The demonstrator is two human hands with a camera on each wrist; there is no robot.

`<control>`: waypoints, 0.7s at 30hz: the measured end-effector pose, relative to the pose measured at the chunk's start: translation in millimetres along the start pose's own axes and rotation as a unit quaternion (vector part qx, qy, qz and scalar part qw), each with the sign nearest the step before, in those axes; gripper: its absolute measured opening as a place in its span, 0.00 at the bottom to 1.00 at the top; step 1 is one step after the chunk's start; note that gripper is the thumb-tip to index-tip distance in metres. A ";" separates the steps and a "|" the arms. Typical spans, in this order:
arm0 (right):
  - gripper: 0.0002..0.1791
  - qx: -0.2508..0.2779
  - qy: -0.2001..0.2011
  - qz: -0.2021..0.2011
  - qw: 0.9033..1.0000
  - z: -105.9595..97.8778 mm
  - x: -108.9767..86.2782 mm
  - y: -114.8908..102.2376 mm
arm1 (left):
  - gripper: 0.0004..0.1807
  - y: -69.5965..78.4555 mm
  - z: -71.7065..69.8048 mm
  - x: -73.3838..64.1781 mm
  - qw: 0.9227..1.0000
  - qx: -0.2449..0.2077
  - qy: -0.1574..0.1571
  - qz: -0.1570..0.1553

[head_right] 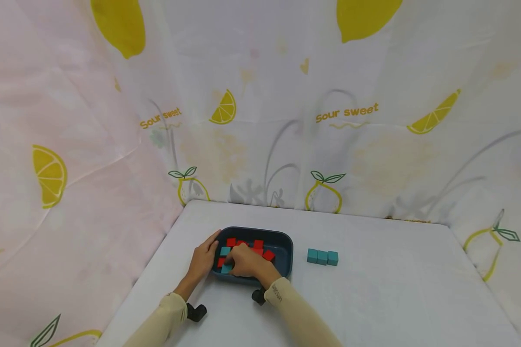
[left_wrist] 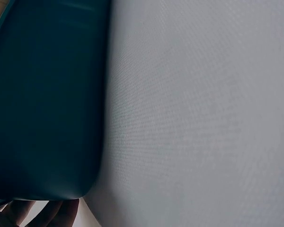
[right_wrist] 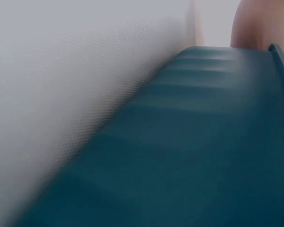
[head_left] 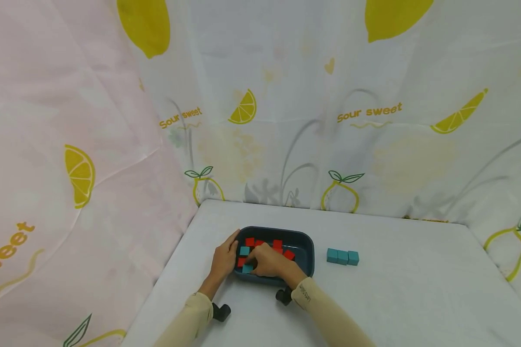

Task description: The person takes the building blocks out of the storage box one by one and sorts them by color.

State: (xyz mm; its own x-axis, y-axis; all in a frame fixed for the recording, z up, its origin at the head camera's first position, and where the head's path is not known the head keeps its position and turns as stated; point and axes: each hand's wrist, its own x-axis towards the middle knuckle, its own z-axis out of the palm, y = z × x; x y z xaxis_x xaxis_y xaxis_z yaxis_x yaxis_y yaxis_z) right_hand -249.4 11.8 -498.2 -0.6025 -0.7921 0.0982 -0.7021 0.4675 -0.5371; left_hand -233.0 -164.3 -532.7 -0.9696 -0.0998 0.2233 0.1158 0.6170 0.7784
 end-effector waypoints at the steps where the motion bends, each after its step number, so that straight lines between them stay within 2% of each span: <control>1: 0.15 0.002 0.000 0.001 1.000 0.2 -0.1 0.1 | 0.22 -0.5 0.3 -0.1 1.000 0.002 -0.001 -0.001; 10: 0.16 0.021 0.016 0.006 1.000 -10.0 -6.5 -1.8 | 0.22 -1.5 0.5 0.5 1.000 0.000 0.002 0.006; 21: 0.18 0.017 0.049 0.012 0.999 -47.8 -35.1 9.6 | 0.22 -3.3 1.1 1.2 1.000 -0.006 0.010 0.017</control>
State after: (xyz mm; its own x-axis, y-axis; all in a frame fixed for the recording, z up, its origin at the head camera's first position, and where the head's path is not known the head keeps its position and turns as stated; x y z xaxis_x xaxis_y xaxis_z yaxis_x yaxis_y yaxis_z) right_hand -253.1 62.8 -466.8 -0.6537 -0.7384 0.1658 -0.6750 0.4698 -0.5689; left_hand -234.7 -165.6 -535.6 -0.9606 -0.0939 0.2616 0.1520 0.6107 0.7772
